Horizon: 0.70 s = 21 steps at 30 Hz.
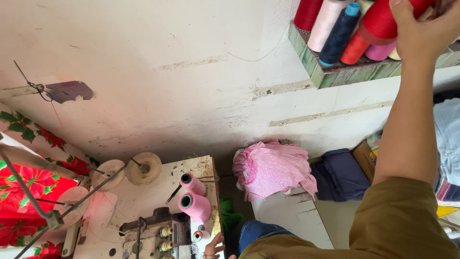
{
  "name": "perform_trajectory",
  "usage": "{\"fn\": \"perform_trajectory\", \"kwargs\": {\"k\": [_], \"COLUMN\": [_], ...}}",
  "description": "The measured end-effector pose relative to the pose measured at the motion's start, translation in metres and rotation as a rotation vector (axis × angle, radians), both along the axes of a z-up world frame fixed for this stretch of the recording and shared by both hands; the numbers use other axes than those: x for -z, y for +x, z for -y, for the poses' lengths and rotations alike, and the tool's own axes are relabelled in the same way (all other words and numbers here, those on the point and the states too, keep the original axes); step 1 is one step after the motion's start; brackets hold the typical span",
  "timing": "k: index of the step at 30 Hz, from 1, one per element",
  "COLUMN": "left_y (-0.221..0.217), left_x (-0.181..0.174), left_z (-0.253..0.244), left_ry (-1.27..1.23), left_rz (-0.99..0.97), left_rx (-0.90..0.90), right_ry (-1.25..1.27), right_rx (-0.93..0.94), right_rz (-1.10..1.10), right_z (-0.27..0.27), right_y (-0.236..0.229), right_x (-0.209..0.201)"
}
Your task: The person threads an overlock sewing machine, handling multiple spools of pink and red thread, using snips to cut and guide the thread through various tension discs and guides.
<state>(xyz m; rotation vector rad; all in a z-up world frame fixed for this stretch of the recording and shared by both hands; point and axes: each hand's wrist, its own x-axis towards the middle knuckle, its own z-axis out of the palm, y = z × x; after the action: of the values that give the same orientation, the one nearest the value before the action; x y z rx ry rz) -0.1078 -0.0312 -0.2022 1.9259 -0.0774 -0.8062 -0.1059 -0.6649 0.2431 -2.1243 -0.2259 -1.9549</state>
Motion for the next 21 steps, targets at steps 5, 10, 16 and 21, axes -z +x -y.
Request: {"fn": "perform_trajectory", "kwargs": {"k": [5,10,16,21], "left_y": [-0.004,-0.009,-0.009,-0.009], "left_x": [-0.011,-0.002,-0.015,-0.032], "left_z": [0.002,0.0,0.003,0.009], "left_ry": [-0.025,-0.045,-0.016,-0.006], "left_rz": [-0.042,0.045,-0.018,-0.026], "left_rx": [0.012,0.036,0.014,0.036], "right_ry": [0.069,0.02,0.132,0.107], "right_rx": [0.089,0.163,0.217,0.384], "right_rz": [-0.035,-0.096,-0.024,0.018], "right_z": [-0.019,-0.028,-0.008,-0.009], "right_y": [0.002,0.004,0.025,0.035], "right_x": [0.005,0.023,0.057,0.068]}}
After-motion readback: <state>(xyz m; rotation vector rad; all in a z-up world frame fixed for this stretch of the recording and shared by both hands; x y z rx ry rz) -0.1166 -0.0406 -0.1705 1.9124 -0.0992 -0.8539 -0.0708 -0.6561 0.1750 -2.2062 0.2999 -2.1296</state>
